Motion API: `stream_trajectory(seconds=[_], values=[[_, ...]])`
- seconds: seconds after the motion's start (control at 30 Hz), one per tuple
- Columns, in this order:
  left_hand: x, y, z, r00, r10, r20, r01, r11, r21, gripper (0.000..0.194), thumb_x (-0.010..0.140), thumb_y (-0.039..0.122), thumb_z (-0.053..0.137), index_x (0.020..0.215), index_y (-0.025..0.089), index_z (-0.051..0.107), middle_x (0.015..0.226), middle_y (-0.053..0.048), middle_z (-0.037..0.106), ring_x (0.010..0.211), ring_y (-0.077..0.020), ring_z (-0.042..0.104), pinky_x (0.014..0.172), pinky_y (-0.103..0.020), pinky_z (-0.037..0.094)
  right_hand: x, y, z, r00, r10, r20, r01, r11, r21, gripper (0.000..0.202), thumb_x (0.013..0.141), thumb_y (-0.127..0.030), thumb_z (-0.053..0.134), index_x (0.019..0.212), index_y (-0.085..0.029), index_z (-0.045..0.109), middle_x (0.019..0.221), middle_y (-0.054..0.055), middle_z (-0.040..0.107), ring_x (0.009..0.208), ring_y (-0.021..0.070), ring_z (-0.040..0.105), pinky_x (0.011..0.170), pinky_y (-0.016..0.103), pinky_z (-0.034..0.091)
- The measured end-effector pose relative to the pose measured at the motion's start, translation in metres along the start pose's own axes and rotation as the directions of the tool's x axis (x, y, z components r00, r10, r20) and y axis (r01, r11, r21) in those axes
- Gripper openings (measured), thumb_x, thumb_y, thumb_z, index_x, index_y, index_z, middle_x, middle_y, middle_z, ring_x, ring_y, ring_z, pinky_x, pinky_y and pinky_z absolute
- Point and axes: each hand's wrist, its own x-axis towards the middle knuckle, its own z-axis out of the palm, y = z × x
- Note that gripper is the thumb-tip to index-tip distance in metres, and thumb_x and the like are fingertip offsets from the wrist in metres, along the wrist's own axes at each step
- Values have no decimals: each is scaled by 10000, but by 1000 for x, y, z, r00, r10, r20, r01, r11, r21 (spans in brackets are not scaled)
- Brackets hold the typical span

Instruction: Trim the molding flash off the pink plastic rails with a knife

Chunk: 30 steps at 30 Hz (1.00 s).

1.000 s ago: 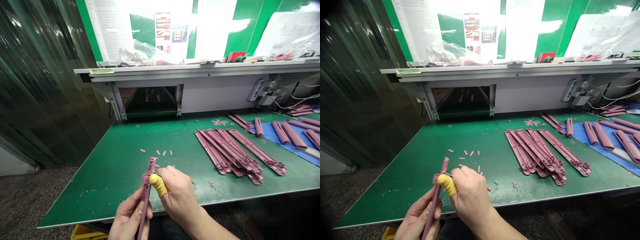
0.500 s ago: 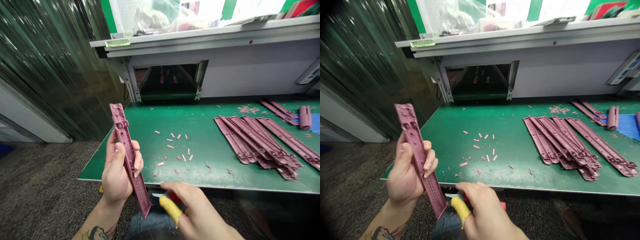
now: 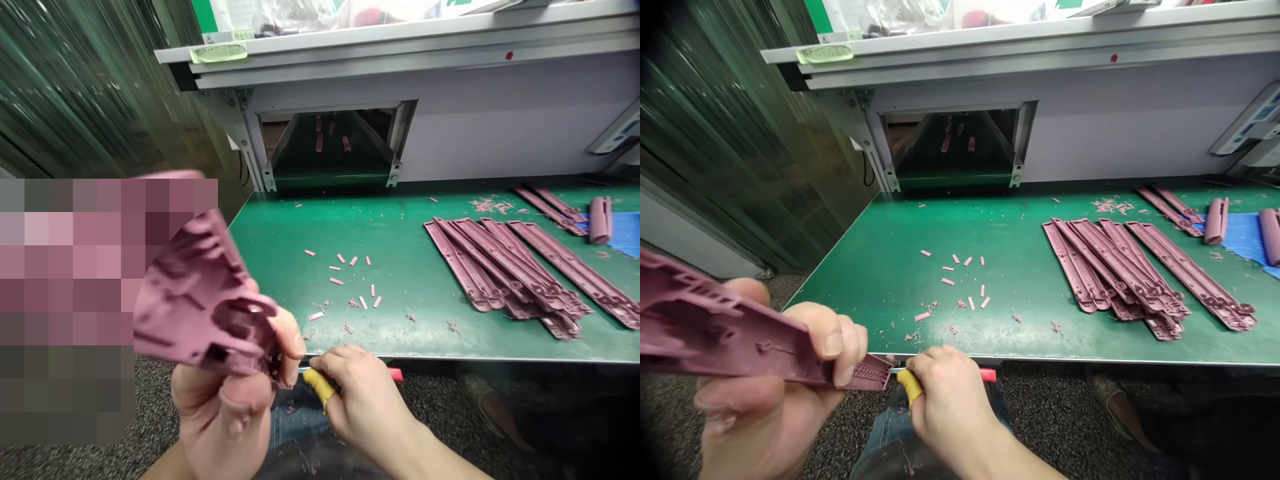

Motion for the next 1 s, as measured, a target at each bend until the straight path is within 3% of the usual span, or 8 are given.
stream_trajectory(seconds=[0.13, 0.33, 0.53, 0.63, 0.7, 0.8, 0.9, 1.0], values=[[9, 6, -4, 994, 106, 27, -105, 993, -55, 401, 746, 540, 663, 1132, 529, 551, 714, 71, 624, 489, -131, 493, 502, -297, 424, 2, 8, -2, 998, -54, -22, 54, 999, 0, 177, 874, -171, 528, 962, -220, 674, 804, 40, 670, 756, 201, 594, 687, 306, 428], [32, 18, -13, 967, 252, -33, -254, 961, -109, 305, 842, 499, 582, 1139, 437, 563, 738, 96, 611, 442, -84, 440, 425, -271, 324, -5, 14, -15, 988, -22, -153, 79, 924, 373, 159, 905, -173, 503, 993, -207, 631, 835, 18, 674, 705, 141, 595, 651, 249, 453], [57, 8, -20, 959, 117, -257, -171, 965, -199, 252, 946, 429, 419, 959, 287, 627, 748, 60, 524, 543, -35, 428, 473, -145, 383, 2, -7, -5, 922, -221, -316, 350, 825, 443, 380, 771, -370, 732, 1086, -191, 620, 954, 73, 704, 835, 186, 646, 754, 289, 509], [64, -12, -35, 921, 175, -347, -171, 984, 43, 226, 920, 384, 492, 1092, 295, 608, 910, 13, 589, 799, -89, 590, 710, -207, 507, 6, -8, -2, 954, -126, -270, 269, 756, 597, 236, 781, -365, 725, 928, -190, 665, 800, 31, 722, 692, 149, 652, 662, 251, 506], [60, -24, -48, 891, 297, -343, -215, 942, 256, 424, 890, 329, 567, 1308, 334, 490, 1272, -23, 533, 1204, -181, 487, 1019, -340, 400, 5, -4, -4, 972, -46, -229, 200, 667, 718, 245, 709, -372, 788, 815, -186, 669, 743, 16, 720, 673, 145, 647, 662, 250, 503], [40, -34, -66, 826, 560, 66, -455, 593, 664, 804, 749, 268, 740, 1424, 382, 318, 1563, 35, 206, 1438, -268, 68, 1169, -475, 34, 1, 2, -7, 988, 39, -151, 102, 573, 813, 306, 572, -356, 868, 735, -181, 677, 657, 7, 705, 590, 129, 607, 568, 224, 465], [18, -35, -74, 616, 429, 661, -772, 159, 616, 648, 784, 218, 690, 1357, 385, 437, 1462, 6, 429, 1347, -306, 344, 1123, -574, 171, -1, 4, -5, 995, 101, -25, -27, 481, 876, 352, 518, -413, 870, 681, -176, 667, 635, 26, 686, 540, 124, 565, 499, 224, 423], [8, -30, -73, 547, 314, 776, -837, 188, 515, 422, 940, 175, 414, 1297, 371, 524, 1119, -42, 705, 1119, -247, 592, 1006, -504, 397, 1, 0, -3, 989, 102, 107, -138, 373, 918, 469, 499, -558, 834, 614, -180, 582, 593, 19, 624, 519, 119, 529, 477, 229, 410]])
